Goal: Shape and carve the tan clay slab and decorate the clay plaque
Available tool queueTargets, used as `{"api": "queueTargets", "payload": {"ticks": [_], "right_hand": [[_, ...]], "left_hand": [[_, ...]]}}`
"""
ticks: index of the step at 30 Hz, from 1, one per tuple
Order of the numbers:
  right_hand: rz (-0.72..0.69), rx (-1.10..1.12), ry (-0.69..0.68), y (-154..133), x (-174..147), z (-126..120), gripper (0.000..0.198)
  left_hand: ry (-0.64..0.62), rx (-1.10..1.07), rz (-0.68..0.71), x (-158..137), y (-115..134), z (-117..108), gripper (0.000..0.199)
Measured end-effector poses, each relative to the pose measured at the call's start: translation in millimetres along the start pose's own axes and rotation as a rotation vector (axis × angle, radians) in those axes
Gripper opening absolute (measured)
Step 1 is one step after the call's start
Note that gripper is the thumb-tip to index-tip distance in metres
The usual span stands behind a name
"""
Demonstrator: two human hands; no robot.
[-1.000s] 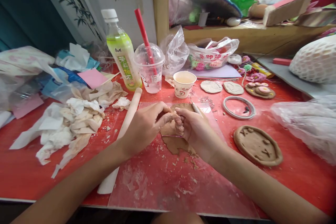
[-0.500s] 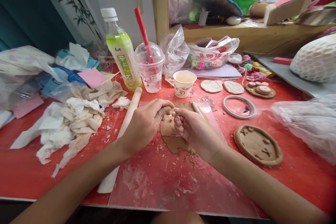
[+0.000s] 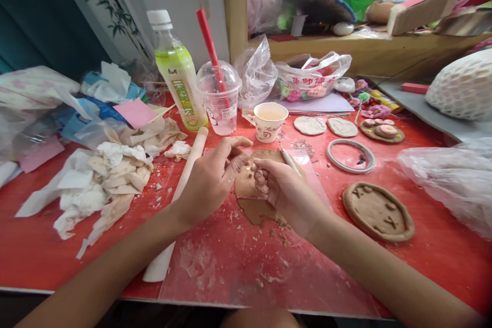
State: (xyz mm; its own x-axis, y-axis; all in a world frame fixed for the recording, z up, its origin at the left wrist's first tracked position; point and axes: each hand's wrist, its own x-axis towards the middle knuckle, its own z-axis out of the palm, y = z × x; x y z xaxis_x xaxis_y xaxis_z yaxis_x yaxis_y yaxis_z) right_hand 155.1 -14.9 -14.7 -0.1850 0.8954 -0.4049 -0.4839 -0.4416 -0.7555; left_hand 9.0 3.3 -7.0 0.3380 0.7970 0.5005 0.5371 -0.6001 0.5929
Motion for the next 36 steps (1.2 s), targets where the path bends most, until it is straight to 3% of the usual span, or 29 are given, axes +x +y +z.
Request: {"api": "queueTargets", "payload": {"ticks": [9,15,22,27,32,36], "right_hand": [[0.018,-0.009,-0.039,-2,-1,-1,0.011],[-0.053,-0.003,-0.1,-7,-3,1,0.016],[-0.117,-0.094,-0.122,-10,-6,1,0.026],[-0.13,-0.142,-0.142,-9,-6,0,0.021],[-0.133,-0.112,-0.16,-8,-3,-1,0.033],[-0.145,-0.112,-0.15,-7,-3,-1,0.032]], "left_hand": [[0.008,0.056,0.052,0,2,0,0.032],[-0.027,0.028,0.035,-1,3,0,0.036],[-0.004,0.124,0.09,0,4,-1,0.037],[-0.016,0.234,0.149,1,0,-1,0.042],[-0.014,0.277,0.254,3,-3,-2,0.021],[-0.007,0.267,0.271,4,-2,-2,0.024]]}}
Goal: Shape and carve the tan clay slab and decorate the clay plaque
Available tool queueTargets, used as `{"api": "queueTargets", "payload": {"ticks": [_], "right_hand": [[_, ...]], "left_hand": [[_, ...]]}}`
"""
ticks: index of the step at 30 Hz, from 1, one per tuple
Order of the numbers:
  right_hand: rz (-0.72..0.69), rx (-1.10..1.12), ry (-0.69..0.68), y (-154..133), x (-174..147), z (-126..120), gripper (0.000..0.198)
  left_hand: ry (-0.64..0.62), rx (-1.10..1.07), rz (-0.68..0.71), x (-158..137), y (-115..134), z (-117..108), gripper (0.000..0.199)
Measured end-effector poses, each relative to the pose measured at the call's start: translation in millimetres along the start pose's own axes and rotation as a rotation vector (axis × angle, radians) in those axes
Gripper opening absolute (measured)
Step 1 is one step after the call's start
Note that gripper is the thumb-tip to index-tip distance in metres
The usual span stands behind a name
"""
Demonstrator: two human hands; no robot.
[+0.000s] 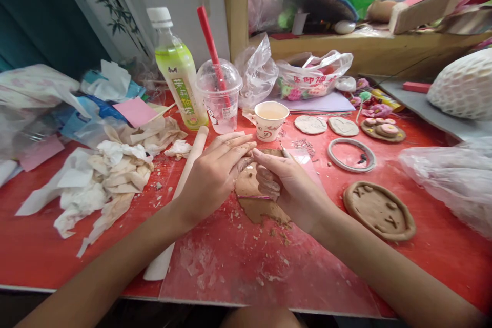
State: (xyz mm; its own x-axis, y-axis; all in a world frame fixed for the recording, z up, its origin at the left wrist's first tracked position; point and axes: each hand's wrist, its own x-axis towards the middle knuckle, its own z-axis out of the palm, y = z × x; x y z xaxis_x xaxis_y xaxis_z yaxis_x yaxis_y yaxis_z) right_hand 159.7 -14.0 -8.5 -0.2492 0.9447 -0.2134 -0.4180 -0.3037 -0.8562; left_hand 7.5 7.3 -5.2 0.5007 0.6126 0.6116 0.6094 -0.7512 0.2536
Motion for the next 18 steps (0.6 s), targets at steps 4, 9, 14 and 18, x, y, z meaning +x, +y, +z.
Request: {"api": "queueTargets", "payload": {"ticks": [4,9,14,18], "right_hand": [[-0.001,-0.031,-0.012,0.7,-0.8,-1.1,0.03],[-0.001,-0.016,-0.01,1.1,-0.7,-1.0,0.033],[0.024,0.021,0.014,1.1,0.8,0.3,0.034],[0.043,0.049,0.031,0.7,1.3,-0.8,0.031]], "left_hand": [[-0.038,0.014,-0.009,0.1,2.1,-1.1,0.024],[-0.039,-0.006,-0.012,0.1,2.2,-1.7,0.024],[0.01,-0.041,-0.038,1.1,1.7,-1.7,0.016],[0.025,-0.025,-0.036,0.9,1.8,-1.7,0.012]]}}
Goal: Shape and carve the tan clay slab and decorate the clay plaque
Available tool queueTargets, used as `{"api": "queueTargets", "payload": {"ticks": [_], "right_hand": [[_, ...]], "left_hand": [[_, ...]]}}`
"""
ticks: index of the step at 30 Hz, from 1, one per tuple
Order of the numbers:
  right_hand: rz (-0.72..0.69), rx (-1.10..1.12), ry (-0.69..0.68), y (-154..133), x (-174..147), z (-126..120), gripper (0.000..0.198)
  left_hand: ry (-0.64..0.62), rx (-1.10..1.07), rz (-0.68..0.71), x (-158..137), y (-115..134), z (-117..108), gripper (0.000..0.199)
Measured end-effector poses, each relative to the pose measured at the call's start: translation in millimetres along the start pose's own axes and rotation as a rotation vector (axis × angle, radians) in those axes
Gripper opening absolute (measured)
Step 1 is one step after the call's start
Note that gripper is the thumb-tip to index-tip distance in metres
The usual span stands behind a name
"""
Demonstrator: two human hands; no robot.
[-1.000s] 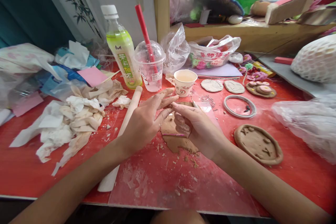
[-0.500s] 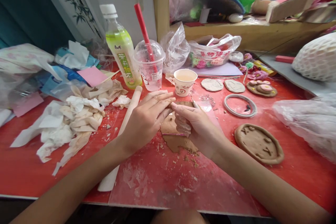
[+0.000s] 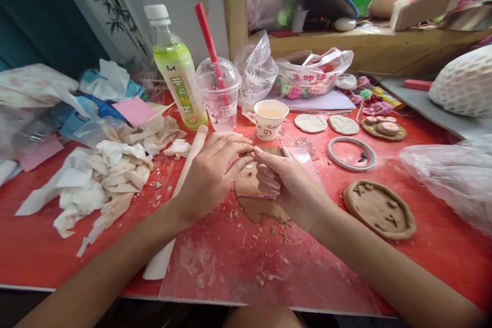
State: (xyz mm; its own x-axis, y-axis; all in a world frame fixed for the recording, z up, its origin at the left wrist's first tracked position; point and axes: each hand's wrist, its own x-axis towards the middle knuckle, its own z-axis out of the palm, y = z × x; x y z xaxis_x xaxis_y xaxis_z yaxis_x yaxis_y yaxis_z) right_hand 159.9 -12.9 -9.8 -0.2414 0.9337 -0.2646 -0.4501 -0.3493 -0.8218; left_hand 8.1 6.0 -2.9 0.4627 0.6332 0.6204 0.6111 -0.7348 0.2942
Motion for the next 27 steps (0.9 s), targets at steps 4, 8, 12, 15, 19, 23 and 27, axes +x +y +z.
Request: {"api": "queueTargets", "payload": {"ticks": [4,8,12,15,19,23,27], "right_hand": [[-0.003,-0.007,-0.022,-1,-1,0,0.033],[0.039,0.002,0.02,0,-1,0,0.035],[0.048,0.004,0.028,0,0,0,0.03],[0.076,-0.008,0.078,-4,0,-1,0.019],[-0.094,-0.138,0.193,-16,5,-7,0.014],[-0.304,-0.285,0.209,-24,12,-16,0.025],[-0.357,-0.263,0.097,-28,13,-20,0.018]], "left_hand": [[0.009,-0.015,0.005,0,1,0,0.01],[0.01,-0.017,-0.013,0,1,0,0.008],[0.046,-0.013,-0.057,0,0,-2,0.017],[0.057,-0.011,-0.07,0,0,-1,0.01],[0.065,-0.045,-0.122,0,1,0,0.01],[-0.01,-0.031,-0.119,-1,3,-1,0.028],[-0.039,-0.027,-0.115,-1,4,-2,0.021]]}}
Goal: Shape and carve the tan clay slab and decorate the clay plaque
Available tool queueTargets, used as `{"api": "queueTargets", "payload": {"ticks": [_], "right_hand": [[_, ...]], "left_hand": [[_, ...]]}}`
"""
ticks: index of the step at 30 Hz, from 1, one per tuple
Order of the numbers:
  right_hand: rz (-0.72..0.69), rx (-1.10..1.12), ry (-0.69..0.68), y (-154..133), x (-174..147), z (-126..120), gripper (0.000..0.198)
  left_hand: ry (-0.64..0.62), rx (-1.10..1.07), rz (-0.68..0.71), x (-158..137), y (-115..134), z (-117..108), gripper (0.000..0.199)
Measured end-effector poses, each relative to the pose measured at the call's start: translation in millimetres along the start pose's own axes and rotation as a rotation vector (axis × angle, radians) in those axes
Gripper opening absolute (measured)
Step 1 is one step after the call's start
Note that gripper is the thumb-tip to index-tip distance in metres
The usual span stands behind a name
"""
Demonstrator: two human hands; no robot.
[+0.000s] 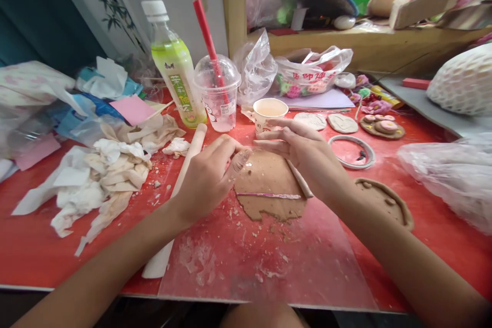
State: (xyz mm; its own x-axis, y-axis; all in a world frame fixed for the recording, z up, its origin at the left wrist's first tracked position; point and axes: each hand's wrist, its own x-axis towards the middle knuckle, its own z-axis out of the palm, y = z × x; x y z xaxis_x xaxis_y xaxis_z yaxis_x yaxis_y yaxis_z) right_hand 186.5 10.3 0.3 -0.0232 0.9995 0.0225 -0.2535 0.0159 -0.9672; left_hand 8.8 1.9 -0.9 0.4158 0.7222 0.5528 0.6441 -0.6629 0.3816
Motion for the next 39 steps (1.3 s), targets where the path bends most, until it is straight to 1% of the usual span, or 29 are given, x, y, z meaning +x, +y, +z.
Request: {"api": "queueTargets", "payload": {"ticks": [2,5,7,9,11,12,14,15,16,17,19,21,22,23,25,27,30,32,36,39], "right_hand": [[-0.027,0.01,0.001,-3,-1,0,0.021],[-0.077,-0.09,0.056,-6,-2,0,0.026],[-0.111,-0.196,0.054,-7,-2,-1,0.028],[-0.155,-0.3,0.016,-8,-1,-2,0.022],[-0.25,-0.435,-0.014,-10,-1,-4,0.022],[-0.322,-0.522,-0.017,-11,-1,-5,0.024],[-0.458,-0.749,-0.026,-16,-1,-7,0.024],[-0.491,-0.876,-0.055,-18,-1,-8,0.019],[-0.494,-1.003,-0.099,-19,-3,-10,0.012],[-0.477,-1.135,-0.159,-19,-4,-12,0.012],[-0.418,-1.383,-0.298,-15,-9,-16,0.026],[-0.429,-1.59,-0.442,-7,-15,-19,0.034],[-0.437,-1.658,-0.504,-2,-18,-20,0.036],[-0.444,-1.694,-0.558,3,-20,-20,0.037],[-0.444,-1.697,-0.633,10,-24,-19,0.04],[-0.439,-1.67,-0.673,15,-26,-18,0.042],[-0.437,-1.653,-0.709,17,-25,-18,0.042],[-0.44,-1.651,-0.734,17,-24,-19,0.041],[-0.528,-1.66,-0.818,17,-24,-21,0.033],[-0.603,-1.655,-0.83,18,-26,-22,0.029]], "left_hand": [[0.03,-0.026,-0.022,0,1,0,0.014],[0.091,-0.07,-0.055,0,1,2,0.009],[0.104,-0.113,-0.079,0,1,3,0.009],[0.078,-0.151,-0.09,-1,0,3,0.015],[0.046,-0.146,-0.081,-1,-1,3,0.02],[0.034,-0.127,-0.076,-1,-1,3,0.02],[0.006,-0.084,-0.077,-1,-1,1,0.021],[-0.015,-0.067,-0.083,-1,-1,0,0.023],[-0.035,-0.055,-0.091,-2,-1,0,0.025],[-0.052,-0.046,-0.098,-2,-1,0,0.027],[-0.075,-0.033,-0.101,-2,0,0,0.028],[-0.09,-0.018,-0.095,-2,-1,1,0.03],[-0.104,-0.011,-0.086,-2,-1,1,0.033],[-0.123,-0.006,-0.074,-2,-2,2,0.036],[-0.154,-0.004,-0.045,-2,-3,2,0.041],[-0.147,-0.002,-0.02,-2,-2,2,0.042],[-0.09,0.02,0.008,-1,-1,2,0.04],[-0.1,0.021,0.016,-1,-1,2,0.039],[-0.148,-0.009,0.009,-1,-1,3,0.035],[-0.112,-0.032,-0.001,-1,-1,3,0.024]]}}
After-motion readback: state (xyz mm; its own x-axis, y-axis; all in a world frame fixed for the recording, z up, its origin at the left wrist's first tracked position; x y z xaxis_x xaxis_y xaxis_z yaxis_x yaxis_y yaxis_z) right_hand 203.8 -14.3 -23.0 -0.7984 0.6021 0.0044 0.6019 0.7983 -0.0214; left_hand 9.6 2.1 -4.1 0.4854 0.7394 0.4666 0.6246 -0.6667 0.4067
